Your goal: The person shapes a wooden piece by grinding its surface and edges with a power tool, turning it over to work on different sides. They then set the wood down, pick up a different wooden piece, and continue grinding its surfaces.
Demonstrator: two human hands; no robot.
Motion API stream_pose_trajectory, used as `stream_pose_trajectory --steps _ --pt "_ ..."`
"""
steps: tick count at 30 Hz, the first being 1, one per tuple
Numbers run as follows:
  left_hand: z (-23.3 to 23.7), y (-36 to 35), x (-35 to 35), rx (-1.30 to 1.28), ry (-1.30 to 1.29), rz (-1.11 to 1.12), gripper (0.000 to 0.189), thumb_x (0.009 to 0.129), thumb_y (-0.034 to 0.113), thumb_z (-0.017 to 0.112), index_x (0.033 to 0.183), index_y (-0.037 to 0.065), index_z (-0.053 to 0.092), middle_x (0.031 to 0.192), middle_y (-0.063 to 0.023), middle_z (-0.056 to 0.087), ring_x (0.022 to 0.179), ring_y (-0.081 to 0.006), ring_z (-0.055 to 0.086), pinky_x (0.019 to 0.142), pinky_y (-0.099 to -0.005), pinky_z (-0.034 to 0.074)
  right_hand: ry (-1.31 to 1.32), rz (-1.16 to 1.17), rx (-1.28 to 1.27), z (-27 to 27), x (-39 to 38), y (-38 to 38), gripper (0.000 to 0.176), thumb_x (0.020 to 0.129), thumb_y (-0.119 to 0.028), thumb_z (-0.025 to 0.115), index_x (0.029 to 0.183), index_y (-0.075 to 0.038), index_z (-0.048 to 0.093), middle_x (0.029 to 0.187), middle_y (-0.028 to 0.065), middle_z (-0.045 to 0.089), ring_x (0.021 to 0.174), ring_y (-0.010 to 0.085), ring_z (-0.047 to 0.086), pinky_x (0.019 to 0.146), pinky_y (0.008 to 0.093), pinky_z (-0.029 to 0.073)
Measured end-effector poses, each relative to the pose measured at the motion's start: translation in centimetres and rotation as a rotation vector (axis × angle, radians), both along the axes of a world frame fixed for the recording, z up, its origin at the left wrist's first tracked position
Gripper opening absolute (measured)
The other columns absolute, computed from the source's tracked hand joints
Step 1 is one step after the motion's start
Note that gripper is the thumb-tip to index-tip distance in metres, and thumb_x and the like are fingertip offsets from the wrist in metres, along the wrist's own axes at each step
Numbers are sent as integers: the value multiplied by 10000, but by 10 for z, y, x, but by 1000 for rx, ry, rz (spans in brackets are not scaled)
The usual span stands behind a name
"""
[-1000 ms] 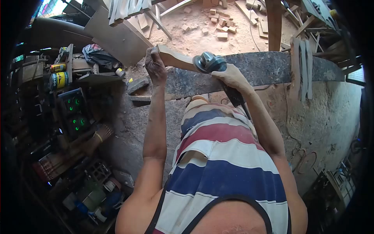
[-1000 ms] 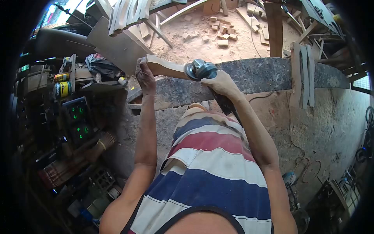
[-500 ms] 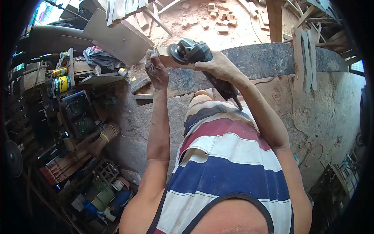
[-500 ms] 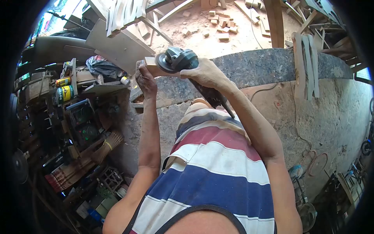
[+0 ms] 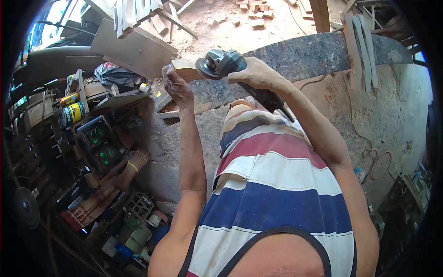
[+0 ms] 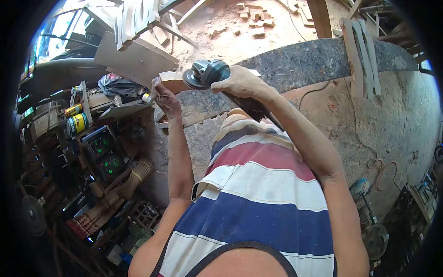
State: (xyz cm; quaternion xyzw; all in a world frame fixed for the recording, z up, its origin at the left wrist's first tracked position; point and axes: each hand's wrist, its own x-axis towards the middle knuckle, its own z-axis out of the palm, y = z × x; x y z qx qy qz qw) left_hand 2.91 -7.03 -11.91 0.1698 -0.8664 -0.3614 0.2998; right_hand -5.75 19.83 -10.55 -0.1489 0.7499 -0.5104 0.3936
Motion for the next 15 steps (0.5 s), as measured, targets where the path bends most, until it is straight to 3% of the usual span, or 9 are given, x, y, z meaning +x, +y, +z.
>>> stream_pose_trajectory --steps 5,9,10,13,15 --pt "-2 -5 5 -2 -4 -43 483 1229 395 384 1130 -11 628 1029 -113 642 960 -258 593 930 -408 498 29 49 139 -2 -5 11 544 777 -470 827 1048 2 826 907 167 803 813 277 732 828 410 581" --pt "-10 -9 10 -103 12 -50 518 1230 400 375 1173 -45 633 1060 -170 654 972 -305 596 944 -439 496 -5 -2 128 -10 -3 12 601 736 -538 850 938 28 836 863 208 783 784 320 751 766 429 591" --pt "-8 -10 9 -133 18 -59 526 1230 400 373 1180 -55 632 1063 -185 653 972 -317 595 944 -446 494 18 -41 124 -13 1 5 587 750 -545 847 905 20 827 827 183 769 751 290 729 748 410 585" --pt "-3 -4 13 -142 4 -96 547 1229 395 364 1169 -83 623 1049 -222 636 957 -341 586 932 -454 488 -43 -26 21 10 6 -3 609 778 -529 806 1095 -9 798 881 130 773 787 256 703 791 405 572" --pt "-1 1 11 -93 6 -81 550 1227 391 363 1145 -91 615 1027 -230 622 942 -345 574 919 -452 485 -17 -15 -26 35 7 -5 629 784 -538 801 1117 -3 789 873 132 770 787 255 703 783 398 571"
